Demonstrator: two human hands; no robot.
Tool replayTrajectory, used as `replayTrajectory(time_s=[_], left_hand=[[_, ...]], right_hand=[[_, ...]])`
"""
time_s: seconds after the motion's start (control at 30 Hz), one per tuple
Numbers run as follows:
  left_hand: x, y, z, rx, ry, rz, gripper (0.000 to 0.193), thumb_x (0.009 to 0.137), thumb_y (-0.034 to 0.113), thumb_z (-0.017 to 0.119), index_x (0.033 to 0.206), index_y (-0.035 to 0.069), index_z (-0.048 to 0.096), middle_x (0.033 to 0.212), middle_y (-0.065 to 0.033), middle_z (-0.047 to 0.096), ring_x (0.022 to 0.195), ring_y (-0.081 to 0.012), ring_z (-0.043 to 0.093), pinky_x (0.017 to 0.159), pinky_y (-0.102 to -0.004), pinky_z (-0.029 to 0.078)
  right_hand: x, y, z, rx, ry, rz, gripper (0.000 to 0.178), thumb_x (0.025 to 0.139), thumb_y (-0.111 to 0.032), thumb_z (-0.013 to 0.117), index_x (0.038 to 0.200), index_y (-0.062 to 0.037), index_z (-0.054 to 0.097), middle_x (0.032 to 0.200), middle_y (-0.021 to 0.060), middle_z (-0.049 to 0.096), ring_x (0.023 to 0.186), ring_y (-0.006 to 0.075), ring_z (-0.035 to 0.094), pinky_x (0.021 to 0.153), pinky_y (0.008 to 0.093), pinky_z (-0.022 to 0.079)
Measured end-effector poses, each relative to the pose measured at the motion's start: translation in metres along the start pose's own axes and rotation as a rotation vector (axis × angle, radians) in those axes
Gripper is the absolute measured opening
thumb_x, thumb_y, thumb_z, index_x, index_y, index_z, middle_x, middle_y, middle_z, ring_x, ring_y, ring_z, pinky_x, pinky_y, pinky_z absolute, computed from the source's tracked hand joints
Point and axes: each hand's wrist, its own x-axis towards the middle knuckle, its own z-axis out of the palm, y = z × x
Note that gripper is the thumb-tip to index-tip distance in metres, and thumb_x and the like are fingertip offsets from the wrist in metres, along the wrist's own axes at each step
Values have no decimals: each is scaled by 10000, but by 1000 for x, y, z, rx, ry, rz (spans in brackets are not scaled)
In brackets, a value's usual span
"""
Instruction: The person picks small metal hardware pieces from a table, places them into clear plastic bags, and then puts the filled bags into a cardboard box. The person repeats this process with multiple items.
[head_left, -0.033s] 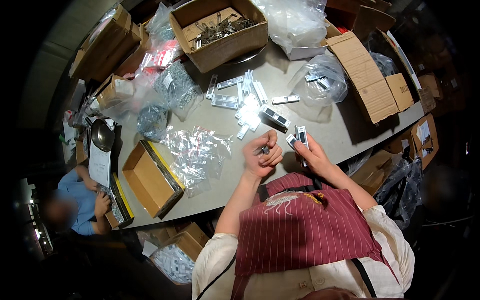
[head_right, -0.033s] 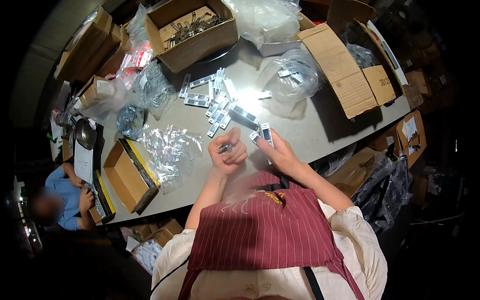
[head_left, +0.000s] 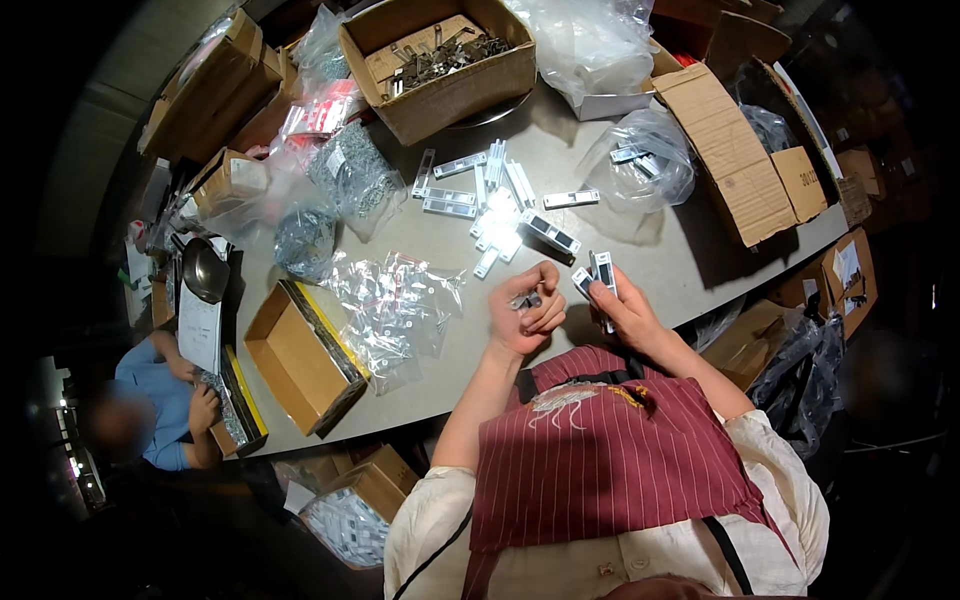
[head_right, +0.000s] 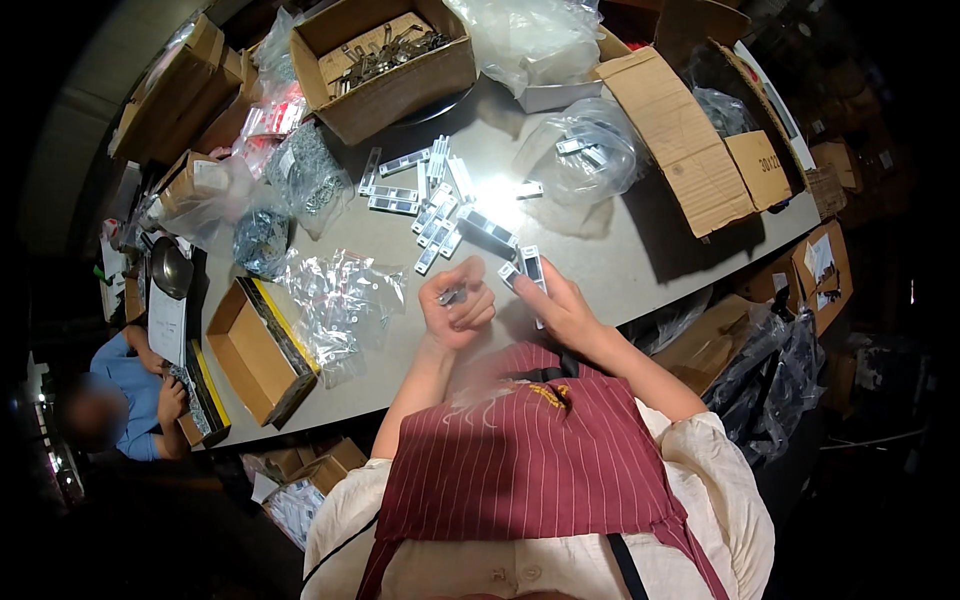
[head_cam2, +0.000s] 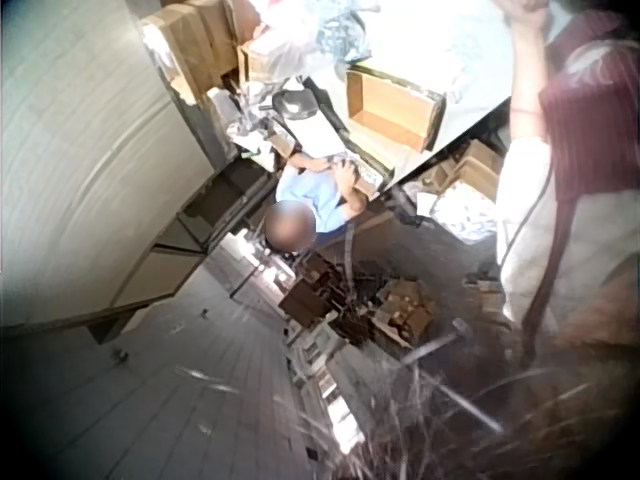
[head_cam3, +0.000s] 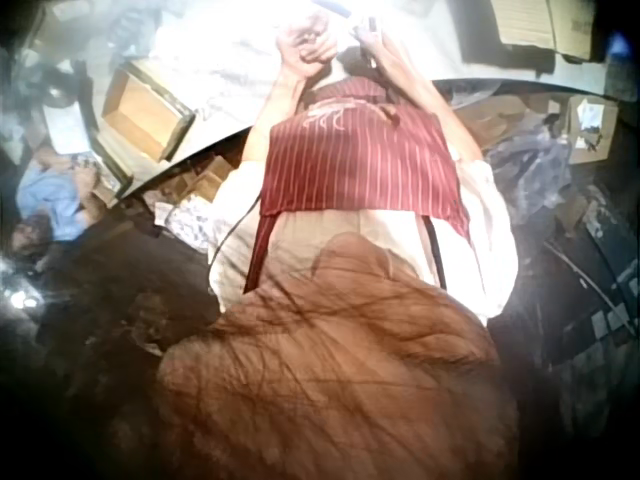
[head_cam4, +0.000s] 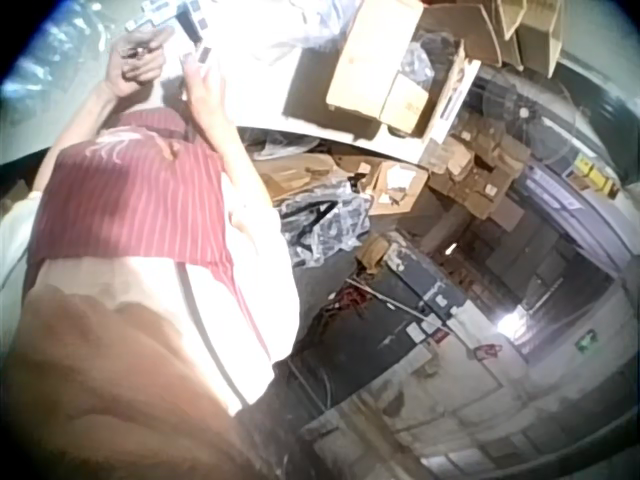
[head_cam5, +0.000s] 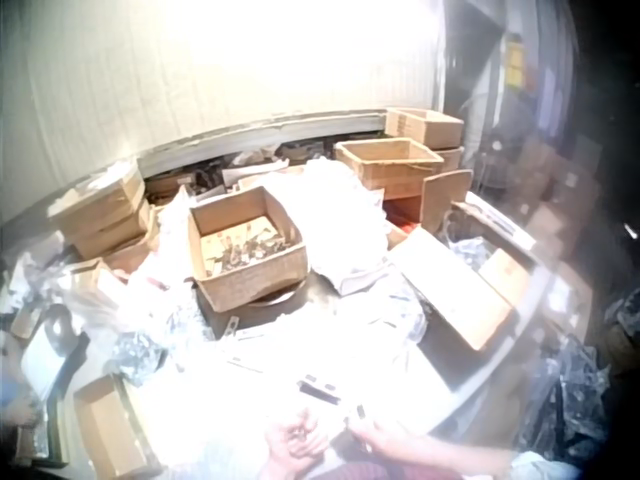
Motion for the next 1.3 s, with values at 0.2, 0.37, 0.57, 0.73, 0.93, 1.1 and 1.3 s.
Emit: replayTrajectory(time_s=[0.2,0.37,0.57,0.73,0.93,1.1,1.3], left_hand=[[1,-1,12,416,353,-126,277,1015,265,536,1025,-7,587,660,-41,507,464,-63,374,380,-186,253],[4,4,14,939,532,-92,338,1035,336,592,906,29,646,618,17,508,488,-30,390,427,-194,269],[9,19,23,1592,212,-60,284,866,241,773,757,-6,687,619,-13,561,599,-84,473,552,-278,376],[13,3,29,2190,4,747,304,898,222,756,710,0,667,586,-78,586,494,-105,438,495,-321,364],[2,-8,26,874,478,46,241,994,210,620,900,-1,686,604,4,541,467,-45,436,434,-214,315],[1,-43,-8,667,445,-266,248,1031,226,543,1016,13,671,724,-23,576,491,-21,395,419,-182,281],[6,-47,-19,713,380,-278,239,1031,262,585,964,36,624,745,-11,579,538,-46,428,494,-216,323]], right_hand=[[5,12,-9,95,6,60,408,1097,-392,455,1208,-31,608,916,-33,586,801,45,490,663,240,413],[2,-3,-11,161,-182,203,466,1095,-445,418,1058,-38,639,769,-2,600,616,64,507,533,239,383],[-1,-9,-11,138,-315,295,507,1071,-487,429,922,-54,645,657,-1,565,507,85,469,468,252,349],[18,27,-12,13,64,79,522,1067,-509,433,917,-57,645,634,-3,550,473,80,433,446,253,330],[16,2,-17,409,136,183,517,1072,-526,424,1033,-42,600,747,56,626,626,115,571,572,251,447],[16,5,-12,624,115,123,409,1085,-461,435,1140,-75,557,959,76,655,813,152,618,706,299,510],[23,23,-7,416,69,3,414,1081,-438,460,1263,-66,481,1173,107,627,957,188,648,774,321,559]])
